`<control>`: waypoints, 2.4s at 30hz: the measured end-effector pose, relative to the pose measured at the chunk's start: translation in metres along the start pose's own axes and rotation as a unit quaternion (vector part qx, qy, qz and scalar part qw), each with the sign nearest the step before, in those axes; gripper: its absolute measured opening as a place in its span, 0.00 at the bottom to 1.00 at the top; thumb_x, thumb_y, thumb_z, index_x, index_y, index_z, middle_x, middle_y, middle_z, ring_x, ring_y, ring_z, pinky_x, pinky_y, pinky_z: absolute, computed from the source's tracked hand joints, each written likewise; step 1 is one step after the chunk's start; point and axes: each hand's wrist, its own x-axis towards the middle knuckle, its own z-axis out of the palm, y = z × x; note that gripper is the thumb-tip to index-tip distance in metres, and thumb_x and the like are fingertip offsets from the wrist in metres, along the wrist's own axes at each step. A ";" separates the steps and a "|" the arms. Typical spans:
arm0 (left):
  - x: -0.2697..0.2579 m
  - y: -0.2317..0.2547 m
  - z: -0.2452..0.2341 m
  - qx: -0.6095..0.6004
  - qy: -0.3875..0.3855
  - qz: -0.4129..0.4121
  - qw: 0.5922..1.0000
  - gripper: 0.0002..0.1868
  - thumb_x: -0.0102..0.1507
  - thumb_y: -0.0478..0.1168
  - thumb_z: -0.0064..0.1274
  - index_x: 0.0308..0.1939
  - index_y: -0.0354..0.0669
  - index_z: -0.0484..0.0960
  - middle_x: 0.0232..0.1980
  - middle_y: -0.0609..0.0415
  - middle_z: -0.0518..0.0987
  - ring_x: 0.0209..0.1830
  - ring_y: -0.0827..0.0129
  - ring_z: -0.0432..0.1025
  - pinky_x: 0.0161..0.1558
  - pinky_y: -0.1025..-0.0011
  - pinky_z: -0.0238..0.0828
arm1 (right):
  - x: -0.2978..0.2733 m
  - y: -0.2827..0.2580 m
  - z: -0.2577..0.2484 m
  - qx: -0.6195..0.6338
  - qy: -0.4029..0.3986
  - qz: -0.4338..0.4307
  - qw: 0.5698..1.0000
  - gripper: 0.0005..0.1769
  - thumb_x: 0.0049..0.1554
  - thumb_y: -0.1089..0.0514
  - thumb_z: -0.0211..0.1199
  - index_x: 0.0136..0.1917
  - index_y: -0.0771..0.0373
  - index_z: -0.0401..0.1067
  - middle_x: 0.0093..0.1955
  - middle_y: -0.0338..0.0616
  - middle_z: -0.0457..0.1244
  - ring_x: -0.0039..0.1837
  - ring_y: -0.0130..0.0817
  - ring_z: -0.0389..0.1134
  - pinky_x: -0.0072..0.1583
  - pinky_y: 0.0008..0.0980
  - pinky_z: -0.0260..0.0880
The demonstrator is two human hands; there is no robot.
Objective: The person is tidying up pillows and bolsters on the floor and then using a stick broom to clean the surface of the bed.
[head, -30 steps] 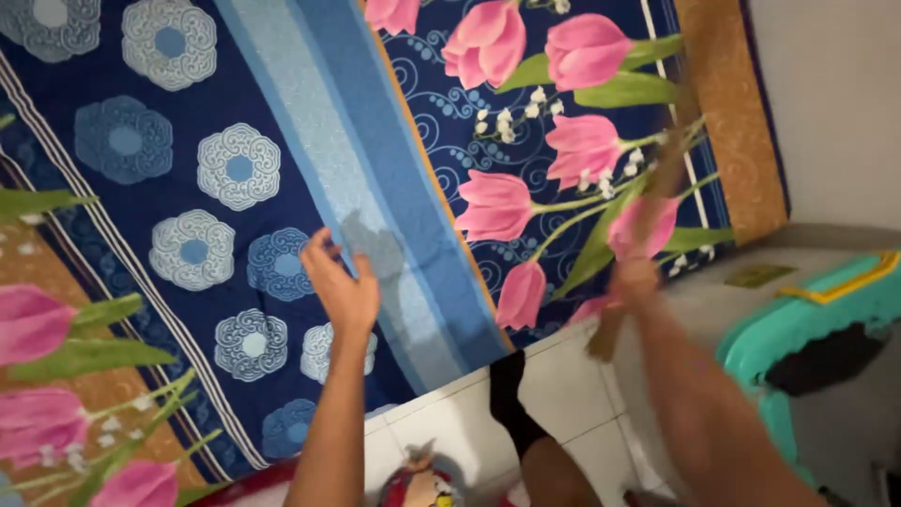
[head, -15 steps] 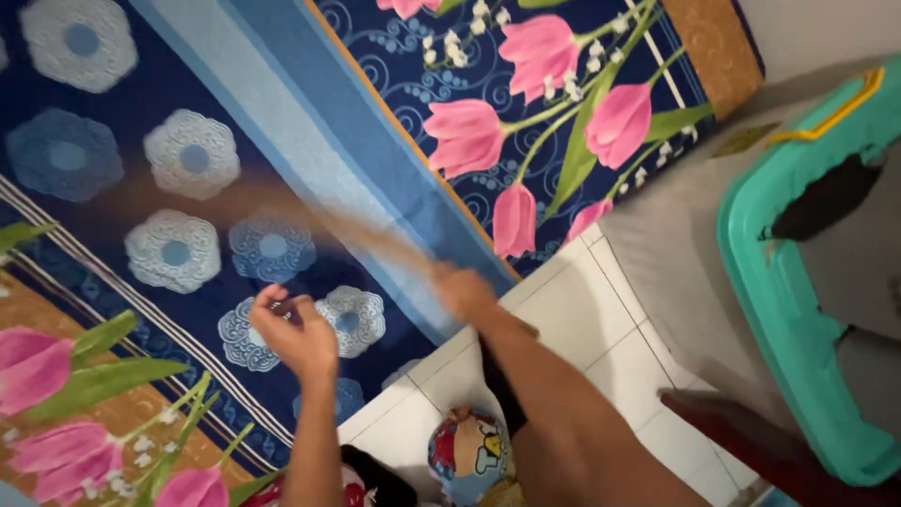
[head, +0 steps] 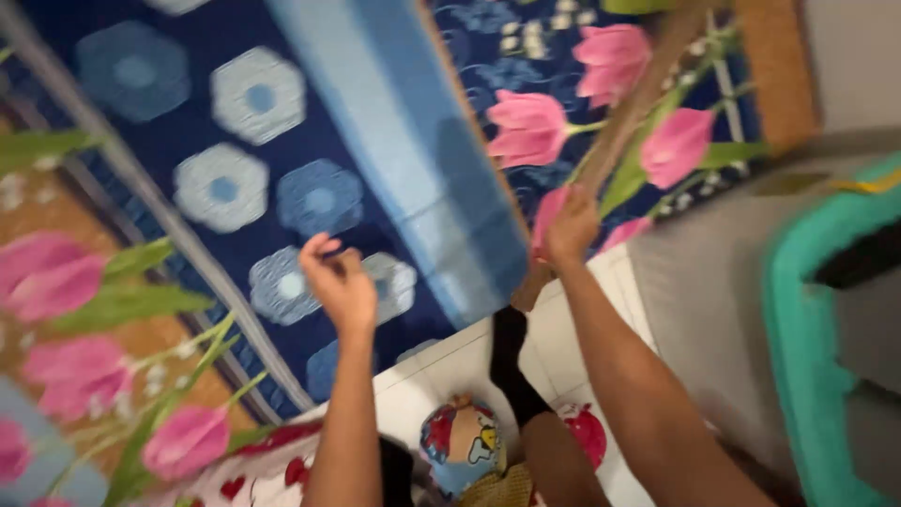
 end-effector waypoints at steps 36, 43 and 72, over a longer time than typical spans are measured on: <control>-0.094 -0.076 -0.423 -0.072 0.546 -0.148 0.822 0.12 0.66 0.29 0.49 0.54 0.36 0.73 0.42 0.56 0.74 0.38 0.75 0.67 0.42 0.77 0.68 | -0.434 -0.482 0.018 -0.317 -0.611 -0.549 0.474 0.25 0.58 0.46 0.54 0.61 0.63 0.71 0.60 0.62 0.67 0.62 0.55 0.70 0.62 0.50 0.71; -0.100 -0.058 -0.471 -0.078 0.548 -0.117 0.824 0.10 0.70 0.36 0.46 0.53 0.35 0.71 0.47 0.54 0.74 0.42 0.75 0.69 0.42 0.76 0.69 | -0.212 -0.494 0.066 -0.403 -0.403 -0.510 0.644 0.40 0.65 0.33 0.47 0.80 0.59 0.56 0.56 0.67 0.69 0.54 0.58 0.73 0.54 0.52 0.74; -0.032 -0.029 -0.296 -0.131 0.385 -0.043 0.912 0.14 0.67 0.26 0.47 0.56 0.36 0.69 0.43 0.56 0.72 0.37 0.76 0.65 0.42 0.78 0.64 | 0.050 -0.097 0.148 -0.492 -0.225 -0.692 0.478 0.32 0.31 0.44 0.72 0.48 0.59 0.74 0.43 0.41 0.69 0.46 0.37 0.71 0.46 0.41 0.73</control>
